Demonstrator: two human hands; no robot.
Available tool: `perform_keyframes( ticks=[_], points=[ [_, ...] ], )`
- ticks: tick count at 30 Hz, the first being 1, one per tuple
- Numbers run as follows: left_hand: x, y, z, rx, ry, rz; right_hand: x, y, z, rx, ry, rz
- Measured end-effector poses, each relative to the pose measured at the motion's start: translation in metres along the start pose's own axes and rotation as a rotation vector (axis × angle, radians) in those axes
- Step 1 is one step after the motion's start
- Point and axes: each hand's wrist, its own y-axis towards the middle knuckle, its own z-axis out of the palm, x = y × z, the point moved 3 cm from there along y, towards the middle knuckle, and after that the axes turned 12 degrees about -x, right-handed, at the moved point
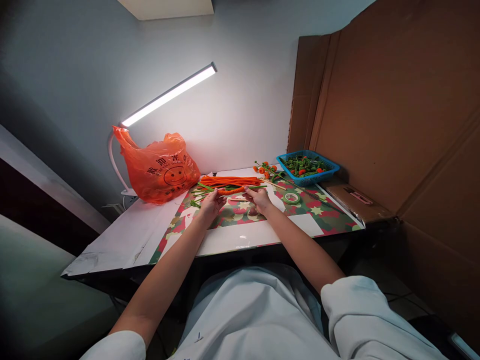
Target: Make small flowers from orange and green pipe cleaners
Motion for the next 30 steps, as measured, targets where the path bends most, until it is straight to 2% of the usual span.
perform_keyframes(
  ticks=[4, 9, 14, 18, 22, 25, 27, 30],
  points=[
    [0.004, -0.002, 0.001, 0.011, 0.168, 0.026, 0.001, 0.003, -0.001, -0.06, 0.056, 0.016],
    [0.008, -0.006, 0.005, 0.136, 0.439, 0.176, 0.004, 0.001, -0.001, -0.087, 0.022, -0.01],
    [0.013, -0.006, 0.004, 0.192, 0.735, 0.434, 0.007, -0.007, 0.002, 0.003, -0.089, -0.031],
    [0.015, -0.01, 0.006, 0.289, 0.886, 0.526, 0.004, -0.011, 0.008, 0.177, -0.144, -0.029],
    [0.016, -0.018, 0.012, 0.423, 0.948, 0.544, -0.004, -0.012, 0.011, 0.277, -0.165, 0.05],
    [0.015, -0.021, 0.014, 0.456, 0.937, 0.561, -0.004, -0.014, 0.014, 0.31, -0.145, 0.039],
    [0.014, -0.022, 0.014, 0.457, 0.91, 0.544, -0.002, -0.015, 0.014, 0.285, -0.135, 0.006],
    [0.011, -0.021, 0.013, 0.398, 0.827, 0.547, 0.004, -0.015, 0.012, 0.179, -0.114, -0.062]
  ],
)
